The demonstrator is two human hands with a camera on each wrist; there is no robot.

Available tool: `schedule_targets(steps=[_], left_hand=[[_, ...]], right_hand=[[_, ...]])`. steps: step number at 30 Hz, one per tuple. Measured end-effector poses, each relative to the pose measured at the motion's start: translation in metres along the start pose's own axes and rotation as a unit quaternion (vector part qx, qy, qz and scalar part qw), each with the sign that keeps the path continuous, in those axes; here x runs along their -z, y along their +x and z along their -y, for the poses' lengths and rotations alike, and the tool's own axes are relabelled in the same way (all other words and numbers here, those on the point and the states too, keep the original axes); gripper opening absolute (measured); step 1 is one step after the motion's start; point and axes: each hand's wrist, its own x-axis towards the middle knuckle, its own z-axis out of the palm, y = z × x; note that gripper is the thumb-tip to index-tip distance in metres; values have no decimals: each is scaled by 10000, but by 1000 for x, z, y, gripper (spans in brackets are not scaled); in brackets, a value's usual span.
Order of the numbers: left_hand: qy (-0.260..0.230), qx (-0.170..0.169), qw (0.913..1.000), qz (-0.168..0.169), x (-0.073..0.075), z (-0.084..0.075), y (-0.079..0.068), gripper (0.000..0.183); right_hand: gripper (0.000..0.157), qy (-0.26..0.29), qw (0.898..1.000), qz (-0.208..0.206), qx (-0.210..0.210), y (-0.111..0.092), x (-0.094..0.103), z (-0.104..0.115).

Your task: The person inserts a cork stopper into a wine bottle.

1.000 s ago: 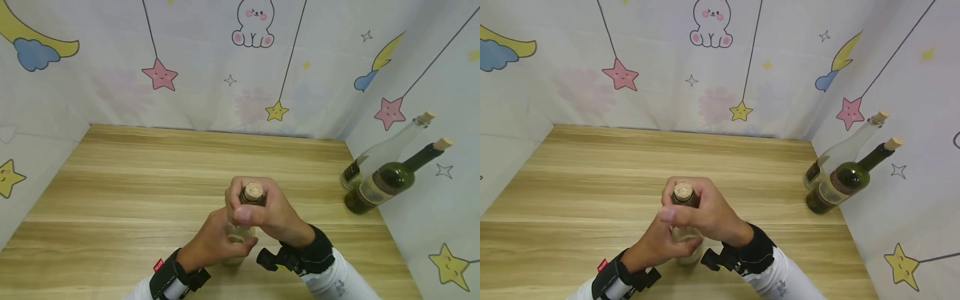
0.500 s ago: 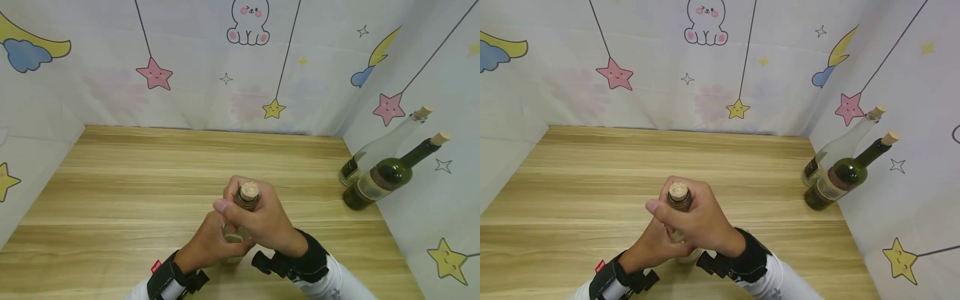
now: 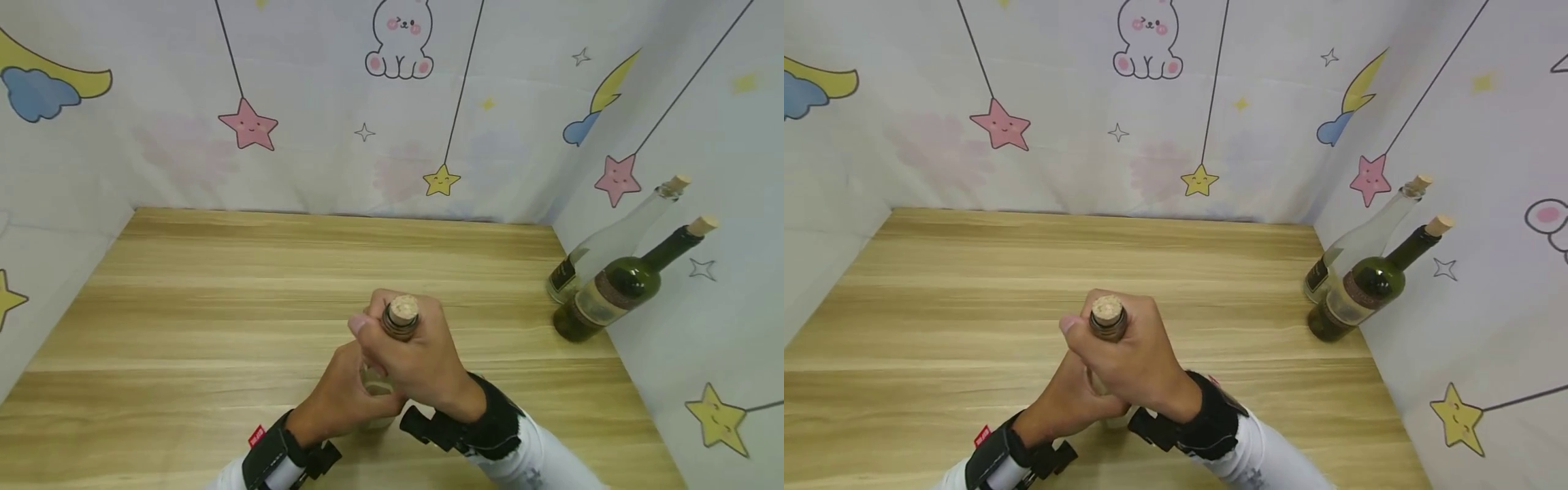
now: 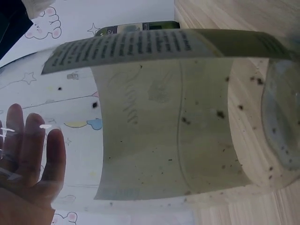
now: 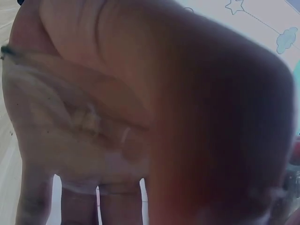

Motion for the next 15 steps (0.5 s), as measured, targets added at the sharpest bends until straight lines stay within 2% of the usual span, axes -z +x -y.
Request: schedule_targets(steps=[5, 10, 15], left_hand=[[179, 11, 9998, -39, -4, -1, 0, 53], [450, -36, 9987, -233, -6, 0, -1, 47], [357, 131, 9990, -221, -7, -5, 3, 53]], right_hand=[[30, -34, 10000, -62, 63, -4, 2, 2], [29, 68, 9999, -41, 69, -5, 3, 1], [30, 17, 9999, 120, 36, -3, 13, 5]])
